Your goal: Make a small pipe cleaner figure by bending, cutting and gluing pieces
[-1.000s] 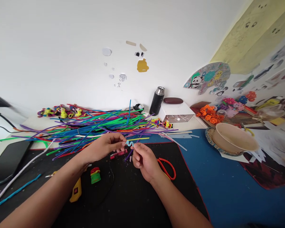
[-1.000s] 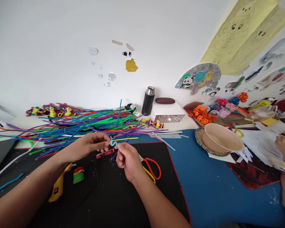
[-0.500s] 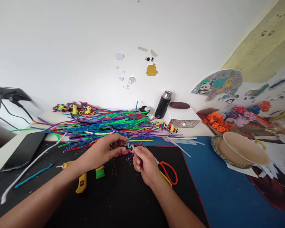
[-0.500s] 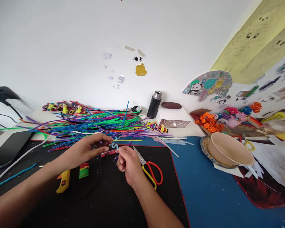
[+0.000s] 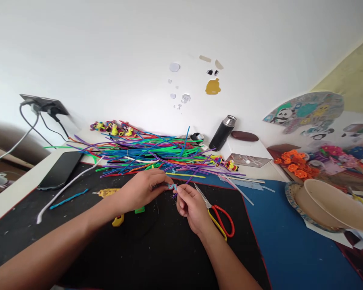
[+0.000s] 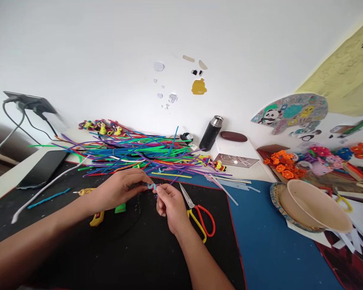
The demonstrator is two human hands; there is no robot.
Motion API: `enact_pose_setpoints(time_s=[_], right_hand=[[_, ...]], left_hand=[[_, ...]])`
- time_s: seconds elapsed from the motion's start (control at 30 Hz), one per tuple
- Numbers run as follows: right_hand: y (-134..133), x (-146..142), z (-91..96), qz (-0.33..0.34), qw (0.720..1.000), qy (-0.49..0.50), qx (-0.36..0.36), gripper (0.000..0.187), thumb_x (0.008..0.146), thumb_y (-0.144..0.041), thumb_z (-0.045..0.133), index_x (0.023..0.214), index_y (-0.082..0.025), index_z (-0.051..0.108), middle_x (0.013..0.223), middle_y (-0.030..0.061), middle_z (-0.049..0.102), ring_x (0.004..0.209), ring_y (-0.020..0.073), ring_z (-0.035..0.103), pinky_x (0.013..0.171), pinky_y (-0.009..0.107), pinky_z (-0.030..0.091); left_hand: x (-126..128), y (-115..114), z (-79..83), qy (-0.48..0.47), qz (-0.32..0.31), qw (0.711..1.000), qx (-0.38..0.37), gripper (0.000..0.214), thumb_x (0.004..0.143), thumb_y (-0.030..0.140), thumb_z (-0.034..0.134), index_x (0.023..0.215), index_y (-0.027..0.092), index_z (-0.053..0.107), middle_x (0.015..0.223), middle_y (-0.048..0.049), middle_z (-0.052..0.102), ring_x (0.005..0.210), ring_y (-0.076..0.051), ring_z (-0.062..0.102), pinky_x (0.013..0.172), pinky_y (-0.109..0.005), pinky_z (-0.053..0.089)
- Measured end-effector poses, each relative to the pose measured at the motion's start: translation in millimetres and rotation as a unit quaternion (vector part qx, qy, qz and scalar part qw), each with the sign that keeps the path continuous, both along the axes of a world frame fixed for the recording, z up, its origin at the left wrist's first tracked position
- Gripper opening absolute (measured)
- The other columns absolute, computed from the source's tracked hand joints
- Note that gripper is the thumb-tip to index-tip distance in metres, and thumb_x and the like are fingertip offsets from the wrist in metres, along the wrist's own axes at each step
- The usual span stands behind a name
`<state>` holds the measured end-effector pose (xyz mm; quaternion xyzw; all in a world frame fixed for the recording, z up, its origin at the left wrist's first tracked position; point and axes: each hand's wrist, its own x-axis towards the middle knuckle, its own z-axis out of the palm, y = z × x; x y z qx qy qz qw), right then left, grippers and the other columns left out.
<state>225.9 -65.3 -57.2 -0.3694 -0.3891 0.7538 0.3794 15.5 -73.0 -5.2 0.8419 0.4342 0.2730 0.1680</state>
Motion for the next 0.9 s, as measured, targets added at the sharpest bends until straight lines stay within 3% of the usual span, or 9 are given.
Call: enact_pose_setpoints(time_s=[0.17,0.37,0.47,0.73,0.9], right_hand=[[-0.7,-0.6,-1.7,0.022,0.999,-0.021,0.012,0.044,0.084,-0.059,0.079,0.090,-0.017,0.071,0.055,-0.0071,0.048,0.040,0.0060,0.040,0.040,0.021,0.019],[-1.7,-0.7,-2.1,0.024,0.999,-0.031,0.007,0.044,0.083,-0.060,0.080,0.090,-0.017,0.071,0.055,-0.0072,0.047,0.041,0.0063,0.041,0.041,0.021,0.019],[-2.3,-0.8,-2.9,0.031,0.999,-0.036,0.006,0.043,0.085,-0.058,0.079,0.091,-0.017,0.072,0.056,-0.0069,0.048,0.042,0.0063,0.042,0.042,0.021,0.020],[-2.2,-1.4,-4.5,0.022,0.999,-0.048,0.006,0.040,0.084,-0.055,0.080,0.090,-0.017,0.073,0.056,-0.0065,0.048,0.043,0.0075,0.041,0.042,0.023,0.020],[-1.9,-1.2,-6.1,0.025,0.998,-0.054,0.010,0.039,0.086,-0.055,0.078,0.091,-0.017,0.073,0.057,-0.0059,0.049,0.043,0.0079,0.040,0.042,0.023,0.020]], left_hand=[[-17.5,-10.0,-4.2,0.001,0.029,0.999,-0.031,0.018,0.105,0.022,0.054,0.110,0.023,0.071,0.100,-0.0027,0.076,0.092,-0.018,0.070,0.081,-0.026,0.051],[-70.5,-26.5,-14.2,0.012,0.156,0.986,-0.056,0.023,0.102,0.038,0.058,0.108,0.024,0.075,0.101,-0.0022,0.078,0.090,-0.020,0.072,0.079,-0.027,0.053],[-83.2,-35.9,-19.1,0.040,0.180,0.981,-0.060,0.027,0.102,0.042,0.056,0.106,0.023,0.075,0.099,-0.0032,0.078,0.087,-0.021,0.072,0.077,-0.029,0.054],[-64.5,-51.8,-26.5,0.095,0.124,0.987,-0.025,0.030,0.107,0.034,0.048,0.105,0.021,0.075,0.096,-0.0073,0.075,0.093,-0.024,0.068,0.083,-0.034,0.053],[-57.6,-51.5,-27.5,0.105,0.107,0.989,-0.005,0.023,0.106,0.028,0.052,0.103,0.022,0.075,0.094,-0.0064,0.074,0.092,-0.024,0.066,0.083,-0.034,0.051]])
